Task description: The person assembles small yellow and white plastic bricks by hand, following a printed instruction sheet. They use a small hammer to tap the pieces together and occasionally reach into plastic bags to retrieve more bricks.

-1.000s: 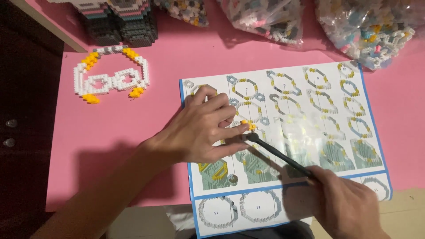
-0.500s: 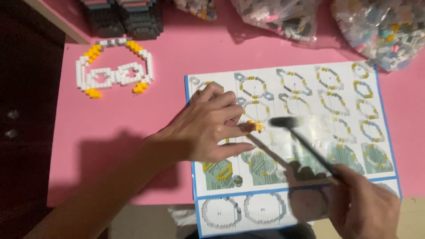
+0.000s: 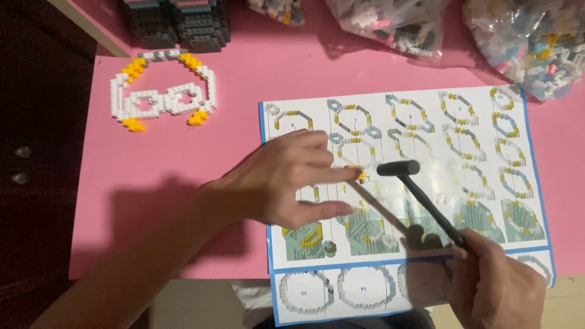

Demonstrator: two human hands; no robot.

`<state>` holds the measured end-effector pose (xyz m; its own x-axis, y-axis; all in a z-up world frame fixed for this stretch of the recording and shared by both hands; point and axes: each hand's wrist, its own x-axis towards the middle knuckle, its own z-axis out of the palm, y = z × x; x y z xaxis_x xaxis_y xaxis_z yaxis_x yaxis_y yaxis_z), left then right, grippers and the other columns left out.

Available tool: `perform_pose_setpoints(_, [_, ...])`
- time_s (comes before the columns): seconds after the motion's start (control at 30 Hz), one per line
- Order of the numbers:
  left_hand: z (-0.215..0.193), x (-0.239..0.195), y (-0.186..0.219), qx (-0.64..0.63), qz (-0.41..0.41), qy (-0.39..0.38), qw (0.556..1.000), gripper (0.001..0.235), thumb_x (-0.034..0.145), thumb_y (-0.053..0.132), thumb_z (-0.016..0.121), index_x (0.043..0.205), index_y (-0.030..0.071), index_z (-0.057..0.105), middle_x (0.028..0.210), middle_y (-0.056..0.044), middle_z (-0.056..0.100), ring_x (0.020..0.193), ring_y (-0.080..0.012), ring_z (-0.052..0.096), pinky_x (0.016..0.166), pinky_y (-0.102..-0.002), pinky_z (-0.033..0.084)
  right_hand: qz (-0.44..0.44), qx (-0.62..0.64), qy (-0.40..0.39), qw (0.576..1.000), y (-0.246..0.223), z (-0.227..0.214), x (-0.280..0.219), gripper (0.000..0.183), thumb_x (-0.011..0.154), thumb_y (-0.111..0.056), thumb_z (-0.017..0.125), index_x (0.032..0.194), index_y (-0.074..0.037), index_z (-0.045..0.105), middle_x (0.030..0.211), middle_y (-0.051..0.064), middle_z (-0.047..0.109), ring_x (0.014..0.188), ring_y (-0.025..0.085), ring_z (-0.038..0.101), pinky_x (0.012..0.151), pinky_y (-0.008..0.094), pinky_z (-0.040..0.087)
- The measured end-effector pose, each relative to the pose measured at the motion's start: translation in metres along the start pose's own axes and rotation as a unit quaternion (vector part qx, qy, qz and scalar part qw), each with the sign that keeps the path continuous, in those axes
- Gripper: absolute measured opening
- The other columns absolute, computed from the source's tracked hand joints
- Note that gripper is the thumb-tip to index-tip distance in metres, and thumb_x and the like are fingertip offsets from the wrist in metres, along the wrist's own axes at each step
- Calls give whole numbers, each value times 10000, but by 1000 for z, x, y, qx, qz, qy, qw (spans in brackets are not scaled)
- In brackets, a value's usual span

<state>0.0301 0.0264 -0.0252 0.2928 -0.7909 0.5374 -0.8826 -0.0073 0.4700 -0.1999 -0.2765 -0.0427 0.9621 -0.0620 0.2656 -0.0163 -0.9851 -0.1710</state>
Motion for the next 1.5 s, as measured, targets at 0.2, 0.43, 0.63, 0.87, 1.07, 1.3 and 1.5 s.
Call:
perform_pose_setpoints(0.2, [-1, -1, -5, 15, -51, 28, 998, 557, 970, 409, 814, 1338, 1, 719, 812, -46, 717, 788, -218, 486, 746, -394, 404, -31, 9, 24, 999, -2, 1, 1, 257, 1069, -178, 658, 1217, 26, 707, 716, 132, 643, 533, 297, 572, 557, 430, 458])
perform_pose_setpoints(0.43, [-1, 2, -6, 85, -32, -26, 996, 567, 969, 557, 733, 1193, 42, 807, 699, -10, 689, 762, -219, 489, 763, -407, 344, 23, -6, -41, 999, -5, 4, 0, 422, 878, -198, 803, 1295, -172, 747, 726, 26, 740, 612, 255, 679, 612, 418, 545])
perform_pose_setpoints(0.63, [2, 2, -7, 70, -56, -48, 995, 453, 953, 425, 798, 1227, 65, 812, 669, -8, 732, 738, -201, 494, 795, -414, 364, 31, -17, 0, 999, 4, 16, -8, 354, 902, -232, 812, 1236, -118, 789, 778, 71, 737, 696, 330, 697, 663, 414, 546])
perform_pose_setpoints(0.87, [-2, 3, -5, 91, -49, -34, 994, 472, 997, 350, 780, 636, 54, 710, 533, -6, 597, 648, -192, 459, 777, -417, 374, -23, 12, 42, 999, -6, 13, 7, 280, 1001, -95, 756, 1269, -13, 751, 786, 111, 707, 648, 318, 666, 608, 432, 508])
perform_pose_setpoints(1.07, [-1, 1, -4, 86, -39, -36, 995, 277, 944, 400, 817, 965, 128, 864, 597, -14, 583, 662, -204, 477, 811, -419, 385, 108, -50, -8, 993, 30, 15, -7, 262, 1098, -295, 691, 1352, -253, 740, 870, 126, 762, 705, 349, 728, 684, 491, 552])
perform_pose_setpoints(1.3, [11, 7, 5, 186, -10, 56, 981, 319, 1005, 397, 815, 1097, 94, 848, 759, -33, 777, 754, -202, 592, 851, -411, 416, 207, 44, 28, 977, 77, 9, 16, 333, 1298, -112, 520, 1547, 102, 573, 1178, 358, 715, 970, 536, 682, 810, 576, 515])
perform_pose_setpoints(1.5, [37, 11, 21, 284, -38, 75, 955, 112, 1003, 256, 860, 985, 152, 824, 649, 0, 744, 719, -179, 655, 834, -415, 463, 197, 137, 84, 967, 113, 39, -6, 231, 1332, 41, 599, 1535, 150, 606, 1218, 311, 677, 1018, 349, 658, 903, 414, 510])
